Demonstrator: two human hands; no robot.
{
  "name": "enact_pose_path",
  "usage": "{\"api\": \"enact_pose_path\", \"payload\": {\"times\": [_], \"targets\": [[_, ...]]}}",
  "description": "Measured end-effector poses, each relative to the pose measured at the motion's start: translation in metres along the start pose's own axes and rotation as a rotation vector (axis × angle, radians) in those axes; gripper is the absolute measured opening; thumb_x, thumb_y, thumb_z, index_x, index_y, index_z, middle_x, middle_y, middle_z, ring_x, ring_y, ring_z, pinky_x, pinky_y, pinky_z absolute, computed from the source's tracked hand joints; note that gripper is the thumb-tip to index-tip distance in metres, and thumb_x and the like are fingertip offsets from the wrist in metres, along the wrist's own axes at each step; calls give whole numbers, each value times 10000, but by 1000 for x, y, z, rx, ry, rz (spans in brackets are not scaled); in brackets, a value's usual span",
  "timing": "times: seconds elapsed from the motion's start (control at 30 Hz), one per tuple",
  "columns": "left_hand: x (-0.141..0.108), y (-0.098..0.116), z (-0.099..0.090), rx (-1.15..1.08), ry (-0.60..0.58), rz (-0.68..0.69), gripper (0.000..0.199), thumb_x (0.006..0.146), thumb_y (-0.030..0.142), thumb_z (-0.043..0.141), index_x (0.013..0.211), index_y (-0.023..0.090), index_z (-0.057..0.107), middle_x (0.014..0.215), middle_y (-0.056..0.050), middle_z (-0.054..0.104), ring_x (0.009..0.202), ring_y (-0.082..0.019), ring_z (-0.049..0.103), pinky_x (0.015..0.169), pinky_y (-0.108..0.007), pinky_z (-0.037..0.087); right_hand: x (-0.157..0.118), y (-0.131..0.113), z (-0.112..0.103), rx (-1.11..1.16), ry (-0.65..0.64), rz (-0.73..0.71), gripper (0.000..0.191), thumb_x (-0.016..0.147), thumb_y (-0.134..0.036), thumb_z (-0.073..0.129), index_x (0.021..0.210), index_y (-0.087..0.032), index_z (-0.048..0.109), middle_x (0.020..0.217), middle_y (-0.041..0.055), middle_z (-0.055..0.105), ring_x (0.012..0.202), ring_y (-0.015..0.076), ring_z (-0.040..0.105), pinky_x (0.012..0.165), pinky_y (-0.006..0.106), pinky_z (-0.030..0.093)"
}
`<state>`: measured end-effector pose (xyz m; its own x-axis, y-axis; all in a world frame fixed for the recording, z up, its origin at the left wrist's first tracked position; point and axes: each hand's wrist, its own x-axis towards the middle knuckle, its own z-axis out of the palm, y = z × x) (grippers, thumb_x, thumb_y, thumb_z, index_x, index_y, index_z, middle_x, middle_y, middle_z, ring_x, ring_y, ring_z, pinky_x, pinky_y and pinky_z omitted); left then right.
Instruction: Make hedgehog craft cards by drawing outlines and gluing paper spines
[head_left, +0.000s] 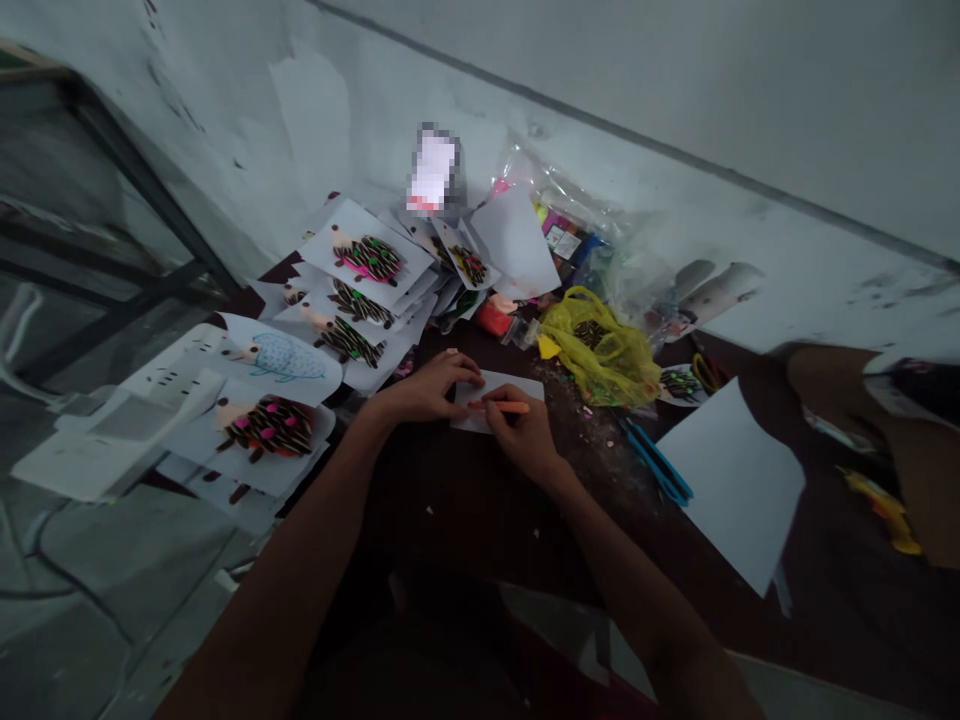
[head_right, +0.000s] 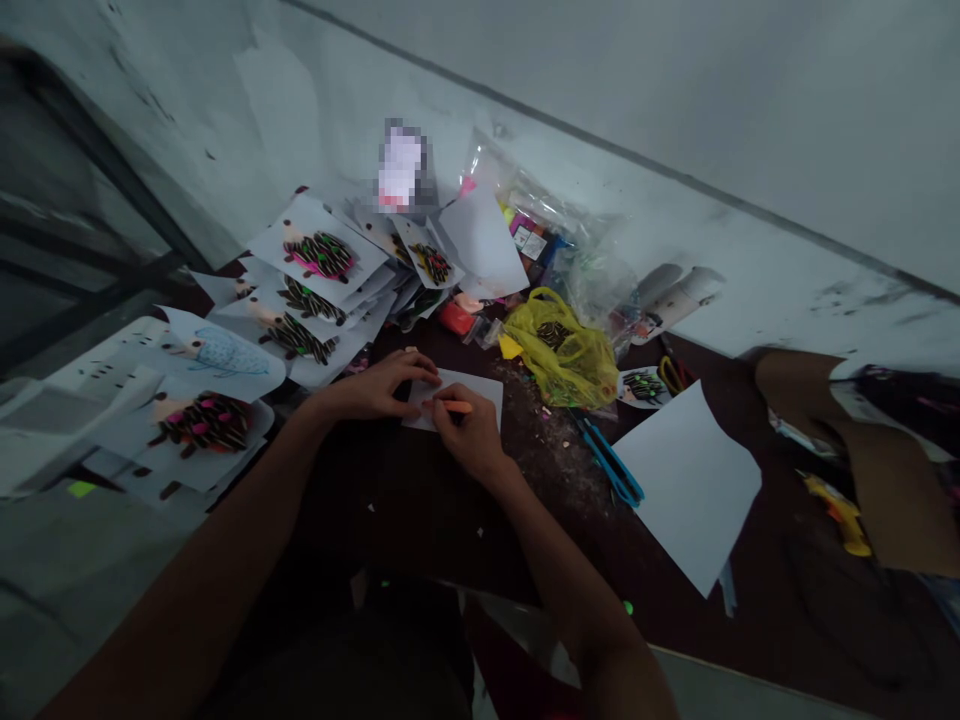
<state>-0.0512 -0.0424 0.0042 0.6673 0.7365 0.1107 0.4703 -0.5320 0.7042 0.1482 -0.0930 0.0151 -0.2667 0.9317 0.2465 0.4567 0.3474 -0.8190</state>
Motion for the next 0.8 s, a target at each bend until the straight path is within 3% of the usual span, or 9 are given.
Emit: {"api": "enact_pose_path", "payload": {"times": [0.37, 0.53, 0.8], "targets": [[1, -4, 1, 10, -12, -5, 488, 712, 251, 726, 1189, 162, 673, 1266, -110, 571, 1231, -295, 483, 1115, -446, 327, -2, -4, -4, 29, 56, -15, 158, 856, -295, 554, 765, -205, 647, 731, 19, 703, 663, 152, 649, 625, 251, 499], [0, -8, 1, 3, -22, 1, 481, 715, 256, 740, 1190, 216, 668, 1296, -84, 569, 1281, -292, 452, 1160, -467, 275, -4, -3, -5, 38, 100, 6, 177, 858, -303, 551, 745, -208, 648, 723, 16, 697, 666, 154, 653, 620, 254, 508], [0, -13, 2, -4, -27, 17, 486, 723, 262, 751, 1201, 230, 668, 1305, -86, 564, 1281, -294, 453, 1143, -471, 294, -4, -1, 0, 30, 61, 13, 149, 856, -280, 561, 771, -208, 660, 726, 13, 703, 671, 155, 664, 632, 253, 506]]}}
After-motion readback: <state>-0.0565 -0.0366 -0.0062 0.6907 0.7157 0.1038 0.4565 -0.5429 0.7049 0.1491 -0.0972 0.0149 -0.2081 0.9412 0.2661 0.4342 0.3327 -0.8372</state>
